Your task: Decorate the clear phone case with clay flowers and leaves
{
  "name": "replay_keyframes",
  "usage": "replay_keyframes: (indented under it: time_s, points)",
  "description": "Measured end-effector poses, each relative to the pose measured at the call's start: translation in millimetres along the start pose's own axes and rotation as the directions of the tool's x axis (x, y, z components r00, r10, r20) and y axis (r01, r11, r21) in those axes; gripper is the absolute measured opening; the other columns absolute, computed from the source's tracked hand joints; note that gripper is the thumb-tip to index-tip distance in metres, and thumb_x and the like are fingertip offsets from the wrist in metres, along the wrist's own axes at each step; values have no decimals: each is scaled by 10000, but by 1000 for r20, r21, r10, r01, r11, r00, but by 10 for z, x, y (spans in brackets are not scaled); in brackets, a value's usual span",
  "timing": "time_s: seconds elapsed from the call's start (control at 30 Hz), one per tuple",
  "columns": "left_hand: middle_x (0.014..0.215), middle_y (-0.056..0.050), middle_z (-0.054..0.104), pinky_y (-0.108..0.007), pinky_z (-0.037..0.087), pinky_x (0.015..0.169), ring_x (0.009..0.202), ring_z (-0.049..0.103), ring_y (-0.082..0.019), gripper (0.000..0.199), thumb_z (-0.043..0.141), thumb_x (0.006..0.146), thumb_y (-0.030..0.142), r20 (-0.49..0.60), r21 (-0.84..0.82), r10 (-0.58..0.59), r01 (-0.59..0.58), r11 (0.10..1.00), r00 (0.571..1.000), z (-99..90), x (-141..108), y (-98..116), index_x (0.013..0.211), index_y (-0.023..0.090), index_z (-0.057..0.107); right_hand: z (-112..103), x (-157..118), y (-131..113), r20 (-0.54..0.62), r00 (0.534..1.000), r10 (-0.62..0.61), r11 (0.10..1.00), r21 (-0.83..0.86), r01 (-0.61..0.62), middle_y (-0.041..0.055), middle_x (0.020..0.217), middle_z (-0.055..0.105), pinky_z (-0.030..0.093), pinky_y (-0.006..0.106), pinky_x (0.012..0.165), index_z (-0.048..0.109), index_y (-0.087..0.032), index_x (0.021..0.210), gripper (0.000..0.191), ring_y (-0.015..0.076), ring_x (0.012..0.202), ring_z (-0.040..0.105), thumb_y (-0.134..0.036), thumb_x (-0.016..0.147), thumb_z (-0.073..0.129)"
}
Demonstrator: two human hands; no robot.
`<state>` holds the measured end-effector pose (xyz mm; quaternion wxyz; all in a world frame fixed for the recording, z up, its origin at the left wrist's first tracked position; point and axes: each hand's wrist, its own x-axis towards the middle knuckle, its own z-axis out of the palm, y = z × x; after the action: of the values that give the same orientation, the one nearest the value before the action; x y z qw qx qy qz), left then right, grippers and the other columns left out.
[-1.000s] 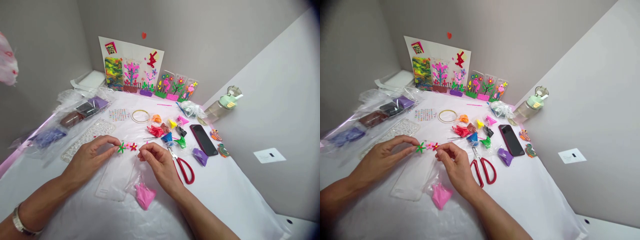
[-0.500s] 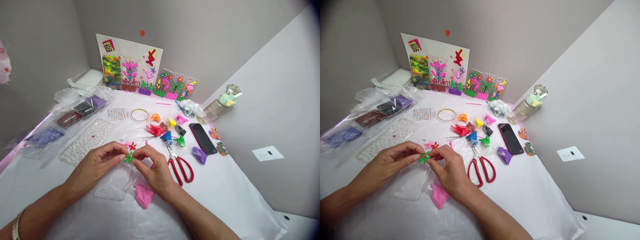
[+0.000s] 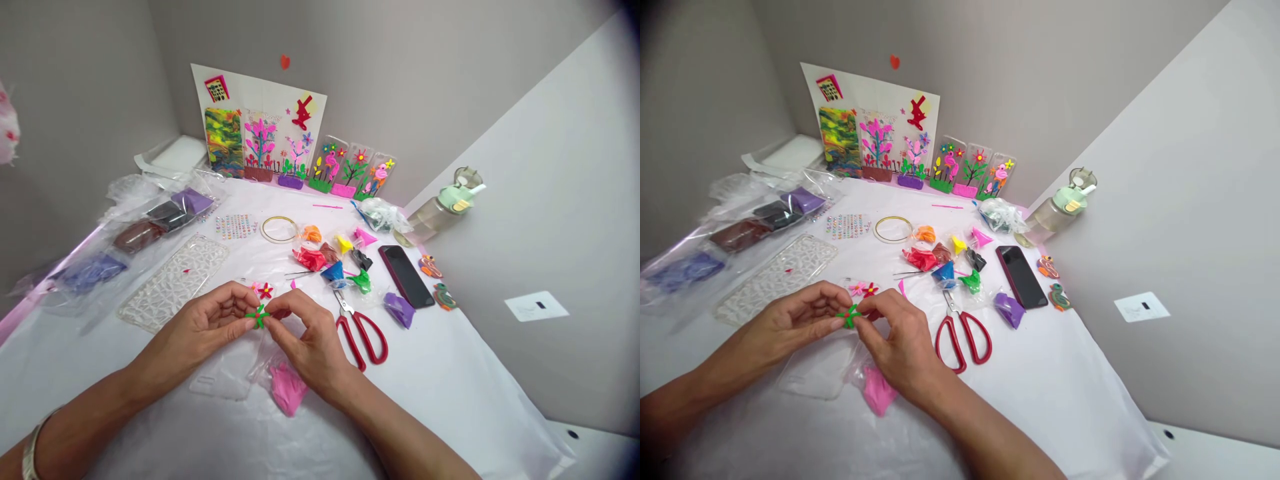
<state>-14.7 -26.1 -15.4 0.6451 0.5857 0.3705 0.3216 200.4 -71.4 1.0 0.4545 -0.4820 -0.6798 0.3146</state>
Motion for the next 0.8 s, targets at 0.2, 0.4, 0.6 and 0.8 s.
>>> replay_keyframes:
  time_s: [0.2, 0.4, 0.6, 0.8]
  points:
    - [1073, -13, 783, -276, 651, 931, 1039, 775, -207, 296, 855, 965, 532, 27, -11, -17, 17, 1000, 999, -10, -5, -31, 1117, 295, 762, -13, 6, 3, 11, 1000, -3, 1000, 10, 3, 34, 930, 772, 593, 281, 799, 783, -217, 989, 70, 176, 857, 746, -165, 1002, 737]
    - [1046, -4, 776, -265, 650, 919, 1021, 783, -201, 374, 888, 918, 540, -38, -21, -32, 31, 999, 999, -10, 2, -41, 1180, 311, 753, -24, 11, -21, 17, 993, 114, 985, 131, -116, 32, 967, 781, 606, 299, 847, 758, -221, 1019, 55, 178, 881, 736, -206, 976, 789]
    - [1138, -18, 805, -296, 654, 961, 1111, 804, -235, 406, 853, 943, 532, 12, -5, -64, 64, 998, 998, -10, 6, -21, 1293, 341, 771, -29, 40, -62, 110, 972, 206, 920, 317, -231, 7, 937, 762, 606, 294, 855, 721, -226, 1007, 143, 166, 867, 715, -213, 932, 842]
    - [1200, -30, 816, -316, 663, 999, 1156, 803, -257, 323, 869, 929, 542, 2, -14, -17, 17, 1000, 1000, 4, 10, -5, 1140, 309, 791, -25, 42, -62, 122, 958, 259, 897, 338, -285, 7, 933, 763, 603, 309, 866, 722, -226, 1024, 175, 168, 865, 706, -254, 924, 862]
